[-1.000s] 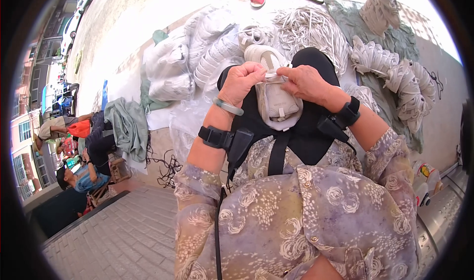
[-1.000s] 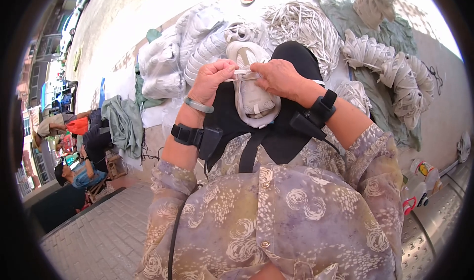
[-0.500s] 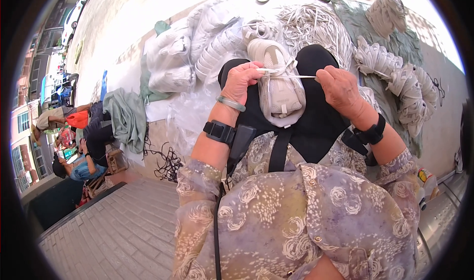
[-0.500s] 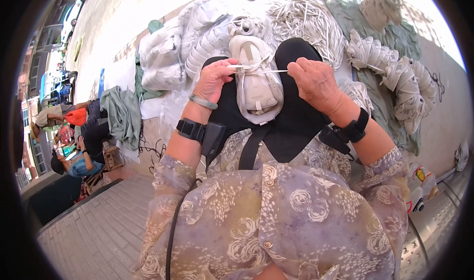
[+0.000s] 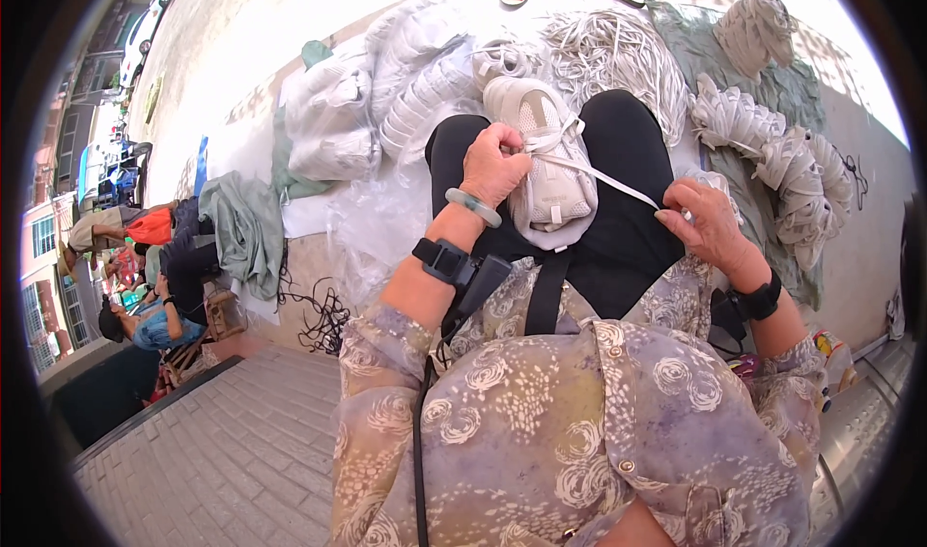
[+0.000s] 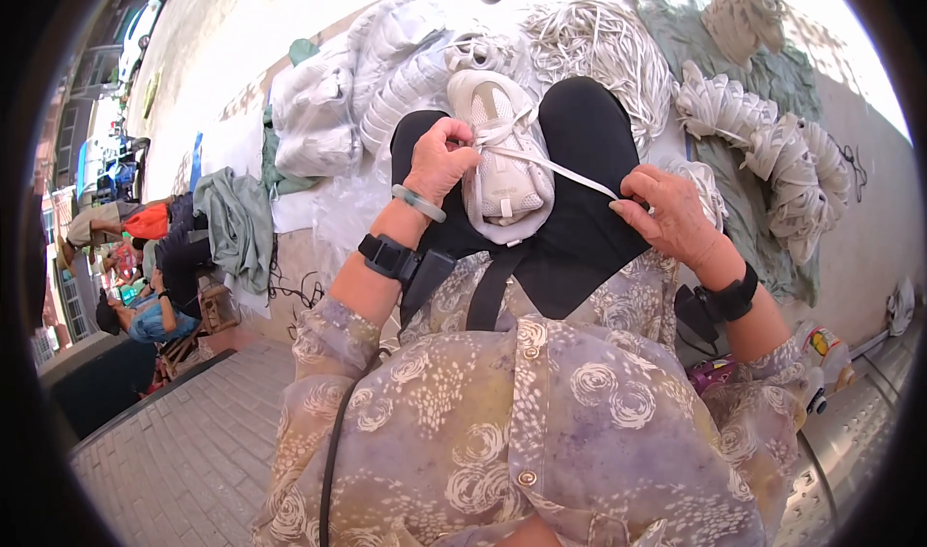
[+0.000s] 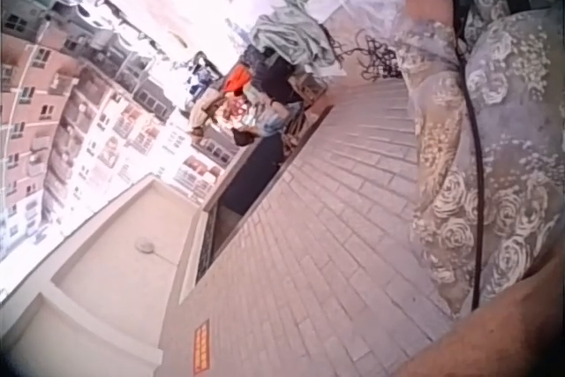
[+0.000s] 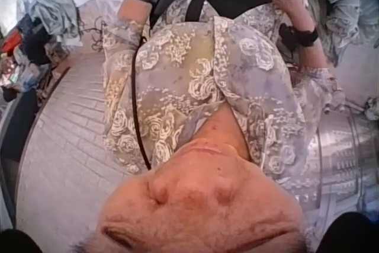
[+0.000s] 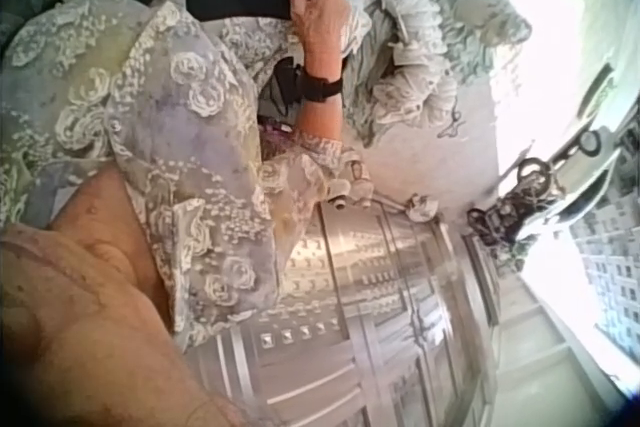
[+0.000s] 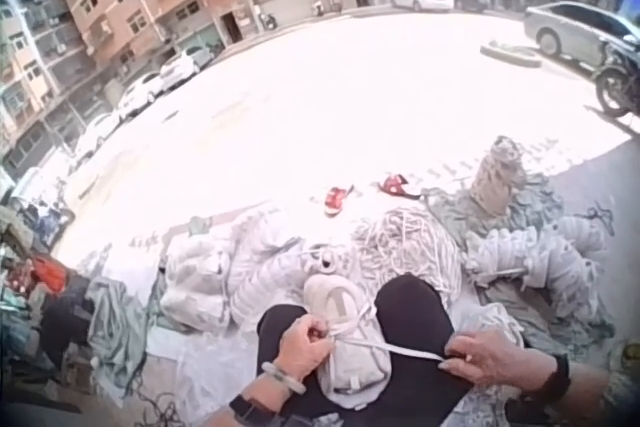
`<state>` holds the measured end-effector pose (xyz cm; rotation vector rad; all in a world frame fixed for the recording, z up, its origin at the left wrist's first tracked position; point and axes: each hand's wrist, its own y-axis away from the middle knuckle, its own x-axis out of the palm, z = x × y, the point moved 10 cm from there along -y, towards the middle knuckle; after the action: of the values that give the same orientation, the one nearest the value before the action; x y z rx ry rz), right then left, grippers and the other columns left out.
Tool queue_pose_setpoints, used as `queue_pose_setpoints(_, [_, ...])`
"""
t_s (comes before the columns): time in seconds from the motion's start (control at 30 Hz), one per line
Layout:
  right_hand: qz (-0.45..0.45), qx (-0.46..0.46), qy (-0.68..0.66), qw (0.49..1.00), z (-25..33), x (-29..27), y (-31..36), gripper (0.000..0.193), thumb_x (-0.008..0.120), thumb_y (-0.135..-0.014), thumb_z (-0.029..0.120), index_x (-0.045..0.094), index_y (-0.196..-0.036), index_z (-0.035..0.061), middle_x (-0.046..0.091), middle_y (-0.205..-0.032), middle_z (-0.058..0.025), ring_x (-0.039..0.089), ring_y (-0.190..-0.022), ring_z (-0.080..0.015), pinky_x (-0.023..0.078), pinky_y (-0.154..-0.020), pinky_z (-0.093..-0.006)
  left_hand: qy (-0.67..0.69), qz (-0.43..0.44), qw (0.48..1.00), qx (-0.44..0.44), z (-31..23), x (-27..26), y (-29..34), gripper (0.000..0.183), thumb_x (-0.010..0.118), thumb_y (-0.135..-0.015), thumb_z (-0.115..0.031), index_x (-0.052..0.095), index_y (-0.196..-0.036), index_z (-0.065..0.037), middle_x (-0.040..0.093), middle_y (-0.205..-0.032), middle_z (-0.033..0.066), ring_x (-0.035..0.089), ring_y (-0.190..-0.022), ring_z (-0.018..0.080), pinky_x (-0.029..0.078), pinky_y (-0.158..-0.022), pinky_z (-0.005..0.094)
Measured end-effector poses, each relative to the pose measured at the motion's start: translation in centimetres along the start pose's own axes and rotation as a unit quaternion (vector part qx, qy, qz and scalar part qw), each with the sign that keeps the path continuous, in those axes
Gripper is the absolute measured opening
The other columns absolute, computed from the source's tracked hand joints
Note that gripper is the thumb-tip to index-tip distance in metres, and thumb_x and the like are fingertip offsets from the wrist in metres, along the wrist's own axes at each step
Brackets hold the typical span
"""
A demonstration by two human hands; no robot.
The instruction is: Insert laces into a white sneaker and tie them.
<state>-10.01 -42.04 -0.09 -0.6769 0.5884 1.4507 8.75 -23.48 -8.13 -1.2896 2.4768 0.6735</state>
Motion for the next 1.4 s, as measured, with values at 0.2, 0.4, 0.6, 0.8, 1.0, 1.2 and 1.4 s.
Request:
queue_pose_setpoints(0.2, [-0.052,-0.106,0.012,0.993,6.9,3.2,-9.1,0.041,0.065,-0.072,0.028,0.049,-0.101,0.0038,0.052,-0.085,-0.0122,0.054,-0.078,-0.0306,0.043,-0.065,-0.0367,-0.241,-0.125,0.916,0.294,-9.5,-1.8,3.8,0.005,0.062,-0.065,-0.010,0.063,-0.069,-0.008,0.059,-0.084,0.0071,0.055,-0.077,0.0229,0.044,-0.068,0.0333])
queue_pose_setpoints(0.4, [0.002,0.006,0.013,1.000,2.2,7.3,-9.7,0.058,0.068,-0.066,0.036,0.050,-0.107,0.0001,0.048,-0.079,-0.0098,0.051,-0.060,-0.0237,0.040,-0.054,-0.0340,-0.279,-0.131,0.928,0.209,-6.2,4.3,1.3,0.016,0.059,-0.064,-0.017,0.069,-0.070,-0.006,0.051,-0.109,0.0100,0.041,-0.107,0.0300,0.028,-0.092,0.0481])
queue_pose_setpoints(0.6, [0.040,0.017,-0.055,0.998,1.0,8.4,-9.7,0.041,0.063,-0.071,0.017,0.050,-0.104,-0.0011,0.048,-0.075,-0.0103,0.049,-0.058,-0.0223,0.039,-0.053,-0.0333,-0.286,-0.142,0.926,0.201,-6.9,3.7,2.2,0.019,0.060,-0.062,-0.016,0.068,-0.070,-0.001,0.049,-0.113,0.0145,0.037,-0.114,0.0348,0.023,-0.099,0.0532])
queue_pose_setpoints(0.8, [0.007,0.005,0.093,0.996,0.1,9.0,-10.3,0.025,0.053,-0.075,0.014,0.047,-0.094,-0.0012,0.054,-0.075,-0.0186,0.054,-0.069,-0.0375,0.042,-0.059,-0.0440,-0.291,-0.137,0.924,0.208,-7.1,4.6,1.4,0.020,0.063,-0.059,-0.019,0.068,-0.070,-0.002,0.048,-0.111,0.0144,0.036,-0.114,0.0367,0.020,-0.099,0.0572])
queue_pose_setpoints(1.0, [-0.005,0.016,0.157,0.987,0.6,8.9,-10.7,0.016,0.047,-0.079,0.013,0.044,-0.086,-0.0007,0.056,-0.077,-0.0221,0.054,-0.075,-0.0415,0.041,-0.061,-0.0483,-0.293,-0.112,0.924,0.217,-7.6,5.0,0.9,0.019,0.063,-0.058,-0.020,0.068,-0.067,-0.004,0.049,-0.113,0.0138,0.036,-0.113,0.0372,0.019,-0.098,0.0600])
queue_pose_setpoints(1.2, [0.023,0.048,0.124,0.991,-0.2,9.5,-10.7,0.015,0.046,-0.080,0.013,0.047,-0.081,-0.0022,0.056,-0.073,-0.0252,0.054,-0.074,-0.0432,0.040,-0.062,-0.0496,-0.294,-0.178,0.908,0.239,-7.4,4.9,1.5,0.016,0.057,-0.065,-0.013,0.069,-0.069,-0.003,0.053,-0.113,0.0132,0.039,-0.112,0.0387,0.019,-0.099,0.0611])
queue_pose_setpoints(1.4, [0.040,0.015,0.029,0.999,-0.5,9.6,-10.8,0.018,0.045,-0.080,0.013,0.050,-0.083,-0.0037,0.057,-0.075,-0.0262,0.053,-0.072,-0.0447,0.040,-0.062,-0.0492,-0.356,-0.154,0.889,0.244,-7.5,5.5,1.6,0.019,0.054,-0.069,-0.011,0.069,-0.076,-0.001,0.056,-0.109,0.0124,0.039,-0.114,0.0414,0.019,-0.099,0.0620])
